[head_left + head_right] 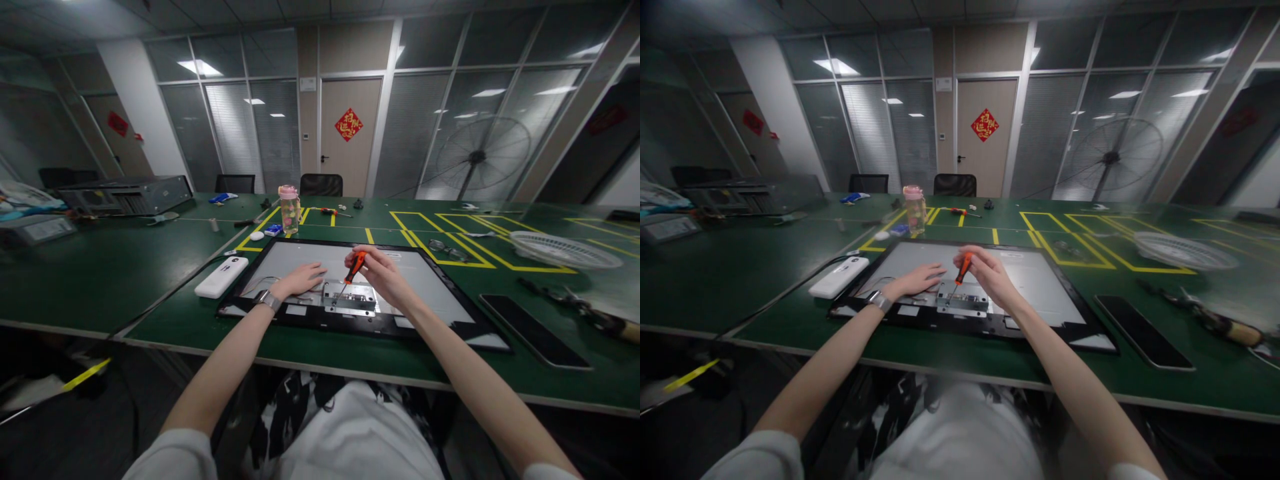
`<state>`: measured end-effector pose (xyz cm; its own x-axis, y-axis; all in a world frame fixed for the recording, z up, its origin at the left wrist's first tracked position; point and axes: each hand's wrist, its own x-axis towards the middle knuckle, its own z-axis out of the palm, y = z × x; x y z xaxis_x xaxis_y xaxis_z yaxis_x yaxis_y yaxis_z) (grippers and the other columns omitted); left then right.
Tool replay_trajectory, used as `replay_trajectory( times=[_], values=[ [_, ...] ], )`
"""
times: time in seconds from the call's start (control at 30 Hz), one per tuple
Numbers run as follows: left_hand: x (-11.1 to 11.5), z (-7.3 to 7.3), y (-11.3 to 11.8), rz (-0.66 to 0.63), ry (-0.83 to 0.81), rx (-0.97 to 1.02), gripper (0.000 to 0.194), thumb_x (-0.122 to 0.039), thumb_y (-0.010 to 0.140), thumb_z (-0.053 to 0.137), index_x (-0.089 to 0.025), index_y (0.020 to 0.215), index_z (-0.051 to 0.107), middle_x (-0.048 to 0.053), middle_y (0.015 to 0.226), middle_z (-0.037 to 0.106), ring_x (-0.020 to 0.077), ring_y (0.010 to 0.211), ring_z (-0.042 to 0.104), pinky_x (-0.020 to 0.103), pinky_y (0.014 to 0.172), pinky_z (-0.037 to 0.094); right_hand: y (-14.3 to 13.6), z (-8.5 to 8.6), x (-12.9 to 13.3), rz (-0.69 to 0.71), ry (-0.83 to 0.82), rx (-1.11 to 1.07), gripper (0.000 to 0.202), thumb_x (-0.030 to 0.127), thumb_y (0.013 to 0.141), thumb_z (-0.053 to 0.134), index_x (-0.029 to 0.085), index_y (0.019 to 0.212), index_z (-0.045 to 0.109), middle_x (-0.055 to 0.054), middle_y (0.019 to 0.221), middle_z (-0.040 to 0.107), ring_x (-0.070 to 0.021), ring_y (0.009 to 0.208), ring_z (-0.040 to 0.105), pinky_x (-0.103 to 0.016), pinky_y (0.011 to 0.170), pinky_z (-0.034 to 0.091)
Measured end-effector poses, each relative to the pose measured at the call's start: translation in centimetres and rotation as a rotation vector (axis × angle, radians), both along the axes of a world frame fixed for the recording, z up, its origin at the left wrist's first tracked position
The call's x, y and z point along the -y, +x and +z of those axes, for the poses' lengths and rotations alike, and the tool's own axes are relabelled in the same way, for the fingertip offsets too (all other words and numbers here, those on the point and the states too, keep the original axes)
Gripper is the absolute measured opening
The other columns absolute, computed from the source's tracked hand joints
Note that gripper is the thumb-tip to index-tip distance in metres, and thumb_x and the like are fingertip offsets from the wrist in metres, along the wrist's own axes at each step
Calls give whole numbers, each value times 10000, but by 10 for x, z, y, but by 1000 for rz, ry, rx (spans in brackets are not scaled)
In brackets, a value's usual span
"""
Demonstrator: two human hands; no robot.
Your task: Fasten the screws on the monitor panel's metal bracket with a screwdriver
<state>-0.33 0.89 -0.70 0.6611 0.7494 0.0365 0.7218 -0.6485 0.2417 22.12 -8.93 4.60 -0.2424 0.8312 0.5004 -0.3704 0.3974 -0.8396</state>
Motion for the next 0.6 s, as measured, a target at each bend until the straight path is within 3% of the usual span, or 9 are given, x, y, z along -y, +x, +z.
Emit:
replay_trajectory(
  times=[0.3, 0.6],
  values=[
    [1, 0, 0, -4, 8, 3, 466, -398, 975, 338, -221, 1400, 410, 76, 1517, 308, 225, 1378, 307, 341, 1117, 209, 2, -8, -4, -80, 15, 41, 192, 419, 744, 734, 278, 872, 710, -6, 866, 685, -183, 868, 637, -410, 923, 466],
    [2, 1, 1, 1, 5, 8, 458, -379, 969, 349, -223, 1393, 421, 66, 1516, 313, 224, 1379, 307, 335, 1118, 211, 4, -3, -4, -50, 34, 72, 371, 445, 842, 625, 255, 1160, 639, -64, 1061, 697, -213, 1011, 631, -447, 1001, 424]
  ],
)
